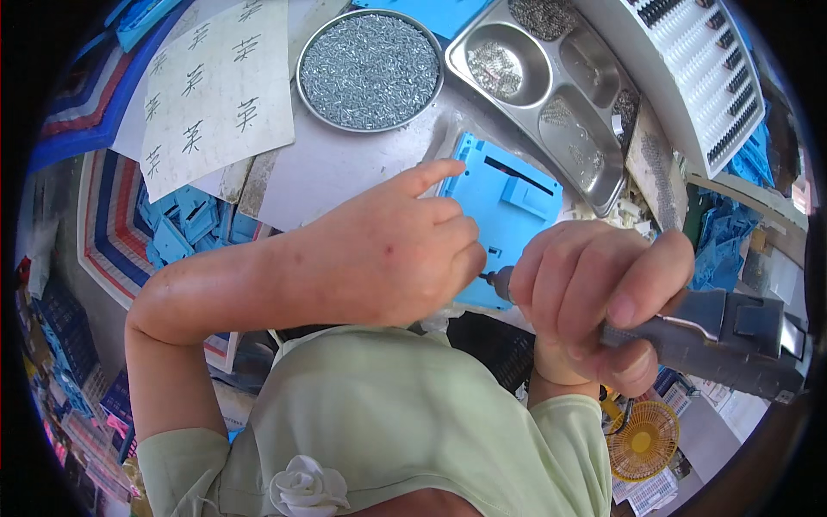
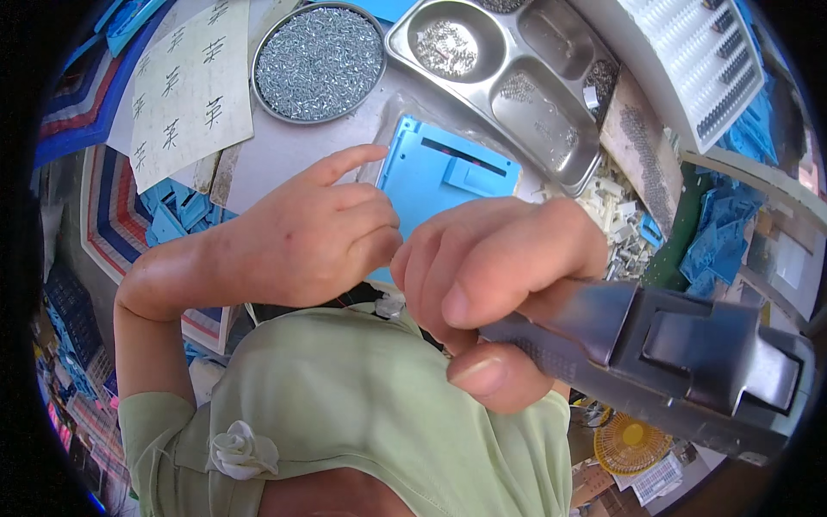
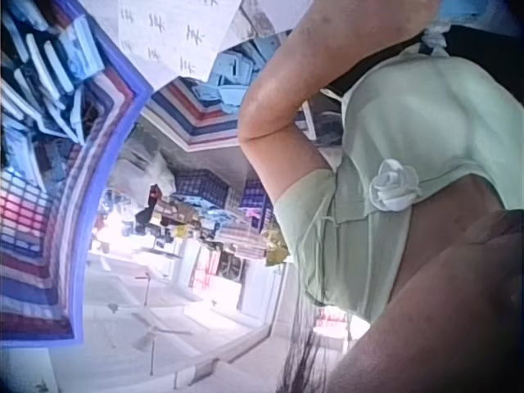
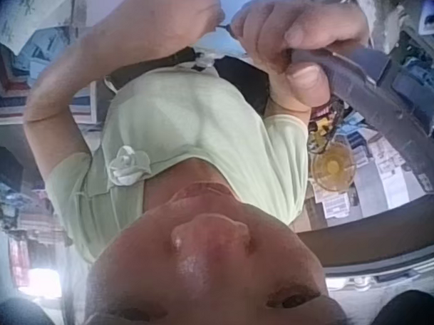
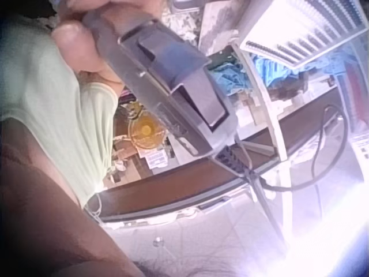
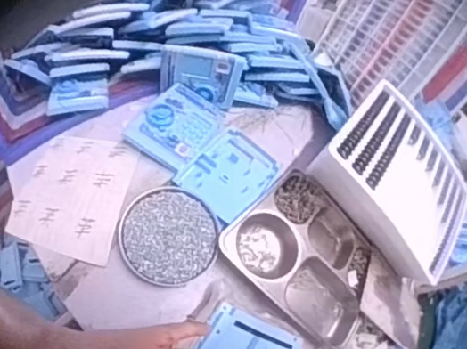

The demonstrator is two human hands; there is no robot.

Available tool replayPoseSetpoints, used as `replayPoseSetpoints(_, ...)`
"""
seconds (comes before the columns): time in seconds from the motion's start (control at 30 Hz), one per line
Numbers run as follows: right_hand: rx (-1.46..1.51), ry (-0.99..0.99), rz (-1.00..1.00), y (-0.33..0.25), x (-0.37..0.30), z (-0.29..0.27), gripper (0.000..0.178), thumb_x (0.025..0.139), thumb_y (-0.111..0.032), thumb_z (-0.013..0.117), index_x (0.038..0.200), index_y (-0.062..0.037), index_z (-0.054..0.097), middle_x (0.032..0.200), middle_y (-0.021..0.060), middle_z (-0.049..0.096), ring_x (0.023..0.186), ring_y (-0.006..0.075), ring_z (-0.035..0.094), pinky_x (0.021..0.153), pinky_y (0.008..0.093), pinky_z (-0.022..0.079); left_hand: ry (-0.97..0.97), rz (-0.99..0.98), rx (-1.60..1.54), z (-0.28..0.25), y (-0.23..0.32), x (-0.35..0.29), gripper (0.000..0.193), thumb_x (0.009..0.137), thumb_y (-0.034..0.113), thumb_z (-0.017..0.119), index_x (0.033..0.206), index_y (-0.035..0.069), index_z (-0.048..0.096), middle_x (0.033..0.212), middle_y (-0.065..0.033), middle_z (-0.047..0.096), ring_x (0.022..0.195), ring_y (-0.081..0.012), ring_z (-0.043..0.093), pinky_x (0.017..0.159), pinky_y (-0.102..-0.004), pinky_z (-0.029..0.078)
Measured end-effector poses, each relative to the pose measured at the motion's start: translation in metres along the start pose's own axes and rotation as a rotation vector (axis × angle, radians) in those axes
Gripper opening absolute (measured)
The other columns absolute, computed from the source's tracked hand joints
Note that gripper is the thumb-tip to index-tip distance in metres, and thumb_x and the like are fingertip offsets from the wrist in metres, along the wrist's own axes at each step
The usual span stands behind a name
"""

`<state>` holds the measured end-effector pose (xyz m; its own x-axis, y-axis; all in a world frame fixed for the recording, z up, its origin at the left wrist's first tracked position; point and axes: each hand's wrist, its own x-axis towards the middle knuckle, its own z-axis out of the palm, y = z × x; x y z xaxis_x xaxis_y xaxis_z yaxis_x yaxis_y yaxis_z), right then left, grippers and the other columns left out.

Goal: The recorder is assembling and soldering internal components of a blue electronic device shell.

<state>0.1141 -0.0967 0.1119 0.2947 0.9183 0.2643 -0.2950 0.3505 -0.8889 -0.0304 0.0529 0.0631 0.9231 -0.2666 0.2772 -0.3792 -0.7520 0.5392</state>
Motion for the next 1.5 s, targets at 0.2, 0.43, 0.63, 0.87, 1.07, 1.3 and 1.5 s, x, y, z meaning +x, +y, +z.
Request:
replayPoseSetpoints(0.2, 0.001, 0.067, -0.11, -0.008, 0.005, 0.001, 0.031, 0.091, -0.032, 0.078, 0.101, -0.0163, 0.053, 0.058, -0.0067, 0.058, 0.044, 0.0083, 0.052, 0.047, 0.0266, 0.042, 0.042, -0.011, -0.067, -0.005, -0.009, 0.001, 0.012, 0.087, 0.014, 0.066, 0.092, 0.004, 0.064, 0.09, -0.0079, 0.062, 0.084, -0.0223, 0.064, 0.11, -0.0541, 0.04)
replayPoseSetpoints(0.43, -0.039, 0.084, -0.067, -0.002, 0.008, -0.001, 0.032, 0.092, -0.036, 0.076, 0.1, -0.0175, 0.052, 0.057, -0.0073, 0.058, 0.044, 0.0076, 0.053, 0.05, 0.0268, 0.043, 0.028, -0.018, -0.099, -0.003, -0.015, 0.002, 0.013, 0.085, 0.013, 0.067, 0.092, 0.003, 0.064, 0.089, -0.0077, 0.062, 0.084, -0.0224, 0.064, 0.11, -0.0539, 0.04)
replayPoseSetpoints(0.63, -0.075, 0.141, -0.011, -0.003, 0.007, 0.003, 0.031, 0.095, -0.038, 0.072, 0.103, -0.0177, 0.05, 0.058, -0.0076, 0.057, 0.046, 0.009, 0.052, 0.05, 0.0286, 0.043, -0.018, 0.045, 0.015, -0.009, -0.013, 0.006, 0.011, 0.082, 0.012, 0.064, 0.088, 0.003, 0.064, 0.086, -0.0075, 0.06, 0.083, -0.0223, 0.063, 0.106, -0.0524, 0.043)
replayPoseSetpoints(0.87, -0.136, 0.072, -0.104, -0.007, 0.018, -0.011, 0.023, 0.1, -0.034, 0.06, 0.111, -0.0152, 0.053, 0.064, -0.0055, 0.052, 0.055, 0.0103, 0.049, 0.059, 0.0316, 0.042, 0.182, -0.26, -0.137, -0.018, -0.027, -0.002, 0.004, 0.087, 0.006, 0.063, 0.088, 0.002, 0.064, 0.09, -0.0097, 0.065, 0.086, -0.0249, 0.064, 0.094, -0.0409, 0.051)
replayPoseSetpoints(1.07, -0.197, 0.019, -0.262, 0.039, 0.051, -0.042, 0.024, 0.102, -0.024, 0.047, 0.12, -0.0078, 0.051, 0.066, 0.0003, 0.048, 0.057, 0.0133, 0.046, 0.061, 0.0357, 0.042, 0.369, -0.563, -0.256, 0.018, -0.016, -0.017, 0.016, 0.087, 0.004, 0.071, 0.095, 0.003, 0.057, 0.086, -0.0121, 0.06, 0.077, -0.0316, 0.059, 0.071, -0.0404, 0.048)
replayPoseSetpoints(1.3, -0.161, 0.107, -0.313, 0.056, 0.056, -0.041, 0.023, 0.098, -0.016, 0.062, 0.109, -0.0026, 0.047, 0.062, 0.0039, 0.049, 0.05, 0.0124, 0.047, 0.049, 0.0301, 0.041, 0.348, -0.302, -0.155, 0.036, -0.011, -0.017, 0.028, 0.077, 0.018, 0.08, 0.089, 0.009, 0.056, 0.09, -0.0075, 0.061, 0.085, -0.0294, 0.061, 0.08, -0.0457, 0.045)
replayPoseSetpoints(1.5, -0.183, 0.122, -0.284, 0.059, 0.055, -0.036, 0.024, 0.096, -0.015, 0.065, 0.104, -0.0026, 0.047, 0.064, 0.0047, 0.052, 0.051, 0.0113, 0.048, 0.051, 0.0286, 0.043, 0.422, -0.151, -0.067, 0.064, -0.001, -0.014, 0.019, 0.079, 0.021, 0.076, 0.085, 0.011, 0.061, 0.112, -0.0045, 0.068, 0.115, -0.0217, 0.065, 0.1, -0.0487, 0.043)
